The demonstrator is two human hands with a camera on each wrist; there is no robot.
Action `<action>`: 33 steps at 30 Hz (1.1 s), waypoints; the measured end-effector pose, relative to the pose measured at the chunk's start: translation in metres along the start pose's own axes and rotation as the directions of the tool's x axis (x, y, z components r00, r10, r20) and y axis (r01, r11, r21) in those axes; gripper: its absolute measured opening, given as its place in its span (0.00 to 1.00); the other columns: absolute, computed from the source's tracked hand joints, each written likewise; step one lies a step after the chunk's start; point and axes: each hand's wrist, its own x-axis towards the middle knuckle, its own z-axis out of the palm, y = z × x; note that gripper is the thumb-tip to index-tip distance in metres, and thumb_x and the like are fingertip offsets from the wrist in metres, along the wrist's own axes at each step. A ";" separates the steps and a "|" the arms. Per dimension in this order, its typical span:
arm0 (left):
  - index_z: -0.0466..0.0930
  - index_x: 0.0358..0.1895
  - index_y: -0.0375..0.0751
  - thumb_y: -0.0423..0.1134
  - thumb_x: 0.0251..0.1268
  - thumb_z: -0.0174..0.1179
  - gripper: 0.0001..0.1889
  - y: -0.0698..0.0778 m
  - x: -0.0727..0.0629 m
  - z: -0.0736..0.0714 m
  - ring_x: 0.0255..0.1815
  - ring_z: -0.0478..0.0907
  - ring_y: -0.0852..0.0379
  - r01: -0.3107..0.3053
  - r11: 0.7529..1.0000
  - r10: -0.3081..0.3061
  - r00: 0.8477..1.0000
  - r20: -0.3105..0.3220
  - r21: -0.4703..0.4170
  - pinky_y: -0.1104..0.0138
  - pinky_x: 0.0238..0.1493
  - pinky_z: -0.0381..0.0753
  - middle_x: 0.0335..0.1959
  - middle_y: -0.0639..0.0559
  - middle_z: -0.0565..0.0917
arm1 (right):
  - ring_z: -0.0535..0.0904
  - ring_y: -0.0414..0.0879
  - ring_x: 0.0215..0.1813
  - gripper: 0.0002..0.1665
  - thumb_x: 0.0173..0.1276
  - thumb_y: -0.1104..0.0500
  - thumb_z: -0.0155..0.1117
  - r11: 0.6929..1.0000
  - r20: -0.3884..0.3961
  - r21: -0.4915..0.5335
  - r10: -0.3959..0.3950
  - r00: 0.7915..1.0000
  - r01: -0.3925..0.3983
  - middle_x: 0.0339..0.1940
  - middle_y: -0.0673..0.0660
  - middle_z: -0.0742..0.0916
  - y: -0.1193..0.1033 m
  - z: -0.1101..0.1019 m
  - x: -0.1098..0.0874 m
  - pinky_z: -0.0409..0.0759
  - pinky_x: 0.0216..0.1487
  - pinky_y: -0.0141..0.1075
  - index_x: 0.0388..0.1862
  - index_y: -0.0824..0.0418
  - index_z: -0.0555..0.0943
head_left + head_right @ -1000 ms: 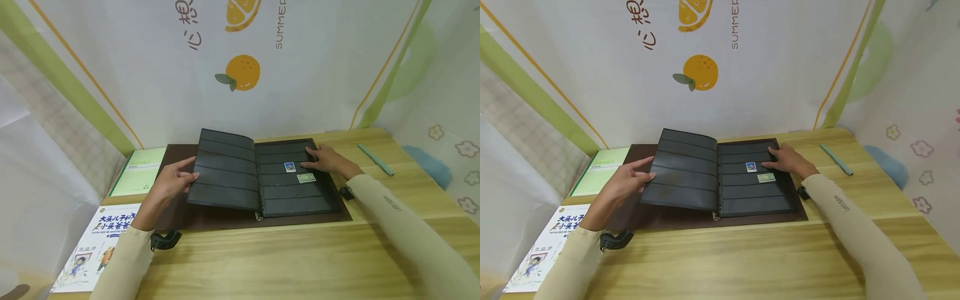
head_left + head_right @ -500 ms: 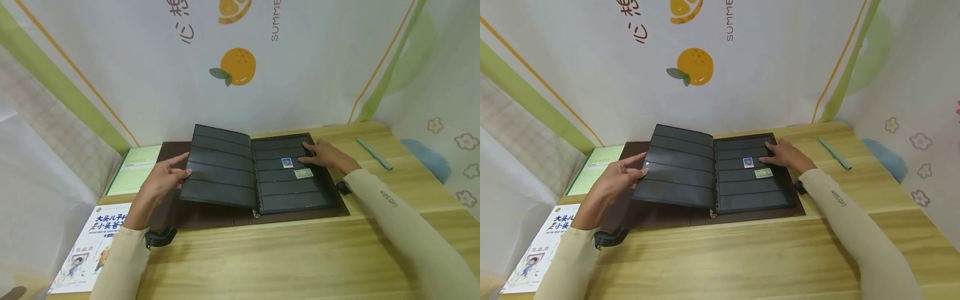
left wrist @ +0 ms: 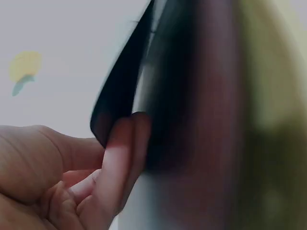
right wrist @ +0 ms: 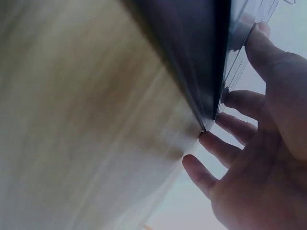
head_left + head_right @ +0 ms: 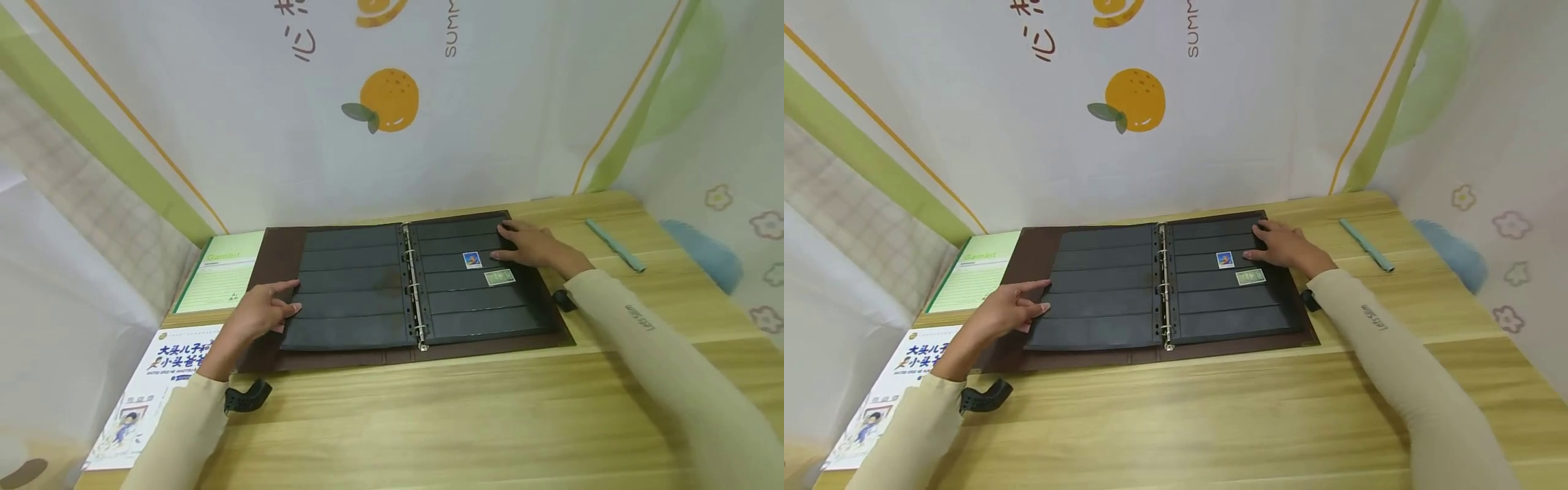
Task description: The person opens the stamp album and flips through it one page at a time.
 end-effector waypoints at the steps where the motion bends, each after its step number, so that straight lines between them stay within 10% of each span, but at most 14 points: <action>1: 0.61 0.77 0.35 0.36 0.75 0.59 0.32 -0.001 0.001 0.004 0.20 0.80 0.59 -0.002 0.998 0.002 1.000 -0.001 0.059 0.66 0.29 0.83 0.30 0.41 0.89 | 0.50 0.74 0.80 0.49 0.77 0.39 0.56 1.000 0.007 0.004 0.000 1.000 0.000 0.82 0.73 0.54 0.000 0.000 0.000 0.53 0.70 0.75 0.81 0.70 0.53; 4: 0.65 0.75 0.32 0.39 0.72 0.62 0.31 0.003 0.001 0.013 0.13 0.80 0.57 -0.020 0.958 0.032 0.999 -0.038 0.286 0.66 0.22 0.79 0.18 0.47 0.84 | 0.50 0.74 0.80 0.48 0.78 0.40 0.55 1.000 0.017 0.013 -0.001 1.000 0.001 0.82 0.74 0.53 -0.002 -0.002 0.000 0.52 0.71 0.75 0.81 0.70 0.53; 7: 0.74 0.69 0.32 0.42 0.69 0.66 0.29 0.012 -0.002 0.024 0.14 0.79 0.51 -0.015 0.864 0.092 0.987 -0.130 0.503 0.63 0.17 0.76 0.17 0.43 0.83 | 0.50 0.75 0.79 0.47 0.78 0.42 0.55 1.000 0.008 0.003 -0.009 1.000 0.009 0.81 0.74 0.54 -0.004 -0.002 0.001 0.54 0.72 0.73 0.80 0.72 0.53; 11: 0.80 0.64 0.35 0.47 0.67 0.66 0.27 0.026 -0.008 0.048 0.32 0.80 0.38 0.012 0.740 0.173 0.963 -0.207 0.672 0.55 0.23 0.79 0.37 0.32 0.83 | 0.51 0.75 0.79 0.47 0.78 0.43 0.56 1.000 0.013 -0.002 -0.021 1.000 0.021 0.81 0.75 0.55 -0.004 0.002 -0.002 0.57 0.74 0.68 0.79 0.73 0.53; 14: 0.78 0.66 0.36 0.51 0.68 0.65 0.29 0.037 -0.010 0.064 0.48 0.78 0.33 -0.038 0.704 0.255 0.946 -0.202 0.709 0.48 0.35 0.82 0.53 0.28 0.78 | 0.52 0.76 0.79 0.48 0.77 0.43 0.57 0.999 0.001 0.010 -0.032 0.999 0.032 0.80 0.76 0.56 -0.002 0.004 -0.004 0.58 0.74 0.68 0.79 0.74 0.54; 18: 0.69 0.74 0.39 0.58 0.68 0.62 0.37 0.054 -0.006 0.076 0.70 0.67 0.26 -0.175 0.763 0.313 0.943 -0.118 0.623 0.35 0.57 0.76 0.71 0.27 0.69 | 0.51 0.76 0.78 0.54 0.75 0.42 0.61 0.997 -0.041 0.078 -0.014 0.999 0.017 0.80 0.78 0.54 0.001 0.002 -0.003 0.57 0.73 0.69 0.80 0.75 0.49; 23: 0.54 0.82 0.49 0.65 0.64 0.62 0.48 0.071 -0.004 0.079 0.80 0.40 0.22 -0.213 0.852 0.217 0.975 0.048 0.478 0.21 0.66 0.47 0.82 0.31 0.48 | 0.48 0.79 0.77 0.60 0.70 0.42 0.66 0.991 -0.058 0.134 0.031 0.998 -0.023 0.77 0.82 0.53 -0.001 -0.007 0.001 0.55 0.73 0.70 0.78 0.81 0.47; 33: 0.50 0.83 0.56 0.65 0.59 0.67 0.52 0.069 -0.010 0.089 0.80 0.35 0.22 -0.186 0.862 0.129 0.980 0.151 0.471 0.19 0.65 0.38 0.84 0.35 0.42 | 0.61 0.77 0.71 0.49 0.67 0.44 0.70 0.988 -0.094 0.129 0.098 0.991 -0.085 0.71 0.80 0.67 -0.008 -0.002 -0.002 0.66 0.64 0.71 0.68 0.81 0.66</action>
